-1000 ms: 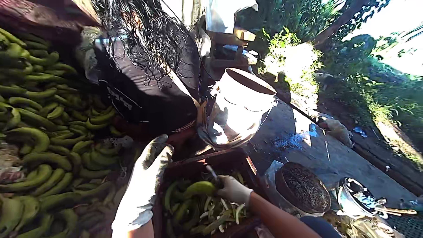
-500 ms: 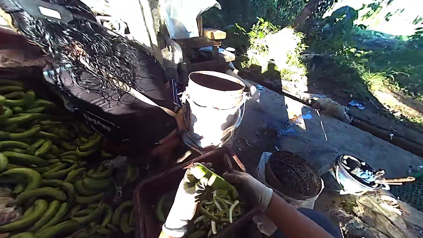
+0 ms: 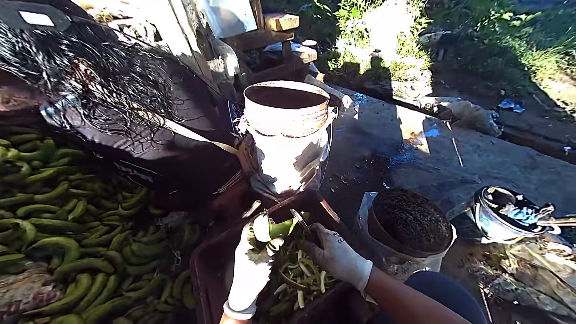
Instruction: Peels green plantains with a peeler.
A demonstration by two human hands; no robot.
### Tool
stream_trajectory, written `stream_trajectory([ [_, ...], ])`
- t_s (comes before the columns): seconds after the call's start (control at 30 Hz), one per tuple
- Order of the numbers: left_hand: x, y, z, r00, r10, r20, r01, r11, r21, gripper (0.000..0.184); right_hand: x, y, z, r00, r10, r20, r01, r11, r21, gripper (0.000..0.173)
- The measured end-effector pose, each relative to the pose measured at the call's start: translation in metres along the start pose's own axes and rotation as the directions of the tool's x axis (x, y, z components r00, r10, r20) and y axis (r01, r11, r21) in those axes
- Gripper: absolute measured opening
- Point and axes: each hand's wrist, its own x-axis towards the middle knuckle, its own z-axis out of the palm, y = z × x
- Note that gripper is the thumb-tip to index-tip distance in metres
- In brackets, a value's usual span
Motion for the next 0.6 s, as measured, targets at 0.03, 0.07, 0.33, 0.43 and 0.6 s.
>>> stream_trajectory([
  [0.03,0.0,0.002,0.002,1.0,0.006,0.016,-0.006,0.999,0.039,0.069,0.002,0.001,0.002,1.0,-0.008,0.003,0.008,1.0,0.004,0.046],
  [0.07,-0.001,0.005,0.004,1.0,-0.001,0.029,-0.001,0.997,0.071,0.068,0.003,0.0,0.004,1.0,-0.014,0.005,0.014,1.0,0.009,0.045],
  [0.33,-0.001,0.019,0.004,0.992,-0.026,-0.125,0.006,0.987,-0.162,0.069,0.024,0.039,0.024,0.947,0.183,0.262,-0.161,0.981,-0.105,0.049],
  [0.43,0.017,0.029,-0.023,0.98,-0.161,-0.121,0.108,0.927,-0.358,0.052,0.022,0.036,0.024,0.981,0.117,0.156,-0.094,0.985,-0.145,0.05],
  [0.6,0.004,0.016,-0.03,0.912,-0.402,-0.082,0.346,0.861,-0.373,0.053,0.009,0.001,0.015,0.955,-0.293,-0.046,0.28,0.942,-0.187,0.058],
])
